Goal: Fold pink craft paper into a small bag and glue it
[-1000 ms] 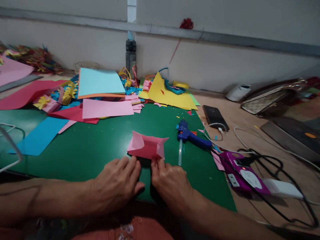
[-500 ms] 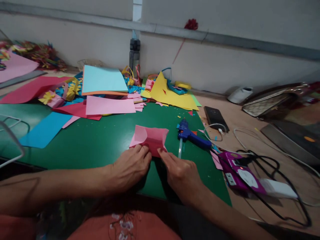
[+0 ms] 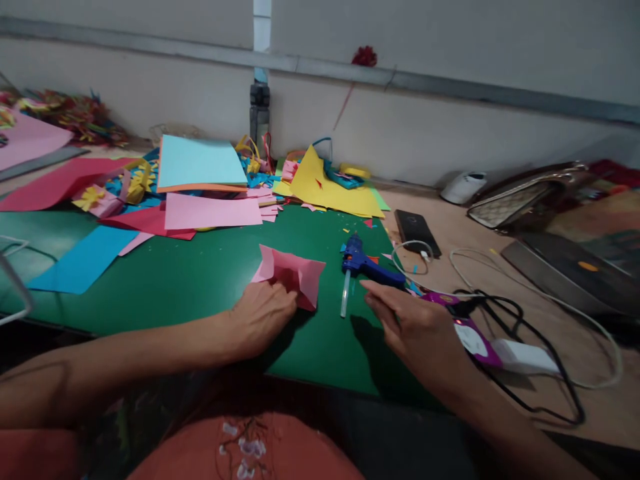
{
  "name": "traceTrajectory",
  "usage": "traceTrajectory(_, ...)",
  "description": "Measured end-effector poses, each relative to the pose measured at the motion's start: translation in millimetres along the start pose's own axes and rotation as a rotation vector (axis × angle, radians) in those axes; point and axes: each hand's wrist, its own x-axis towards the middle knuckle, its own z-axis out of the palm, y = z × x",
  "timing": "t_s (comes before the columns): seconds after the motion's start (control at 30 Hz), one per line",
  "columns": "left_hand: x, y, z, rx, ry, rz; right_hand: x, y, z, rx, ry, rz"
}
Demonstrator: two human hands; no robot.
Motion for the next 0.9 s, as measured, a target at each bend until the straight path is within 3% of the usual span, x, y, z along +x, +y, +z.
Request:
traceTrajectory(0.17, -7.2, 1.0, -2.7, 0.021, -0.013, -0.006, 3.3, 1.7, -1.6, -0.18, -0.09, -0.016)
traceTrajectory(0.43, -8.4, 1.2, -0.8, 0.039, 0.07, 0.042, 19.3, -57.7, 18.3, -0.153, 0.084, -0.197)
traceTrajectory(0.6, -7.4, -0.8, -1.3, 0.029, 0.136, 0.054, 34.6, -55.9, 29.3, -0.13, 0.043, -0.112)
traceTrajectory(0.73, -8.3, -5.4, 0.5, 0.015, 0.188, 0.062, 43.6, -48.2, 23.1, 0.094, -0.075, 0.013)
traceTrajectory(0.9, -13.1, -11.0, 4.1, 0.015, 0.229, 0.095, 56.4, -40.0, 14.5, 0.279, -0.119, 0.094)
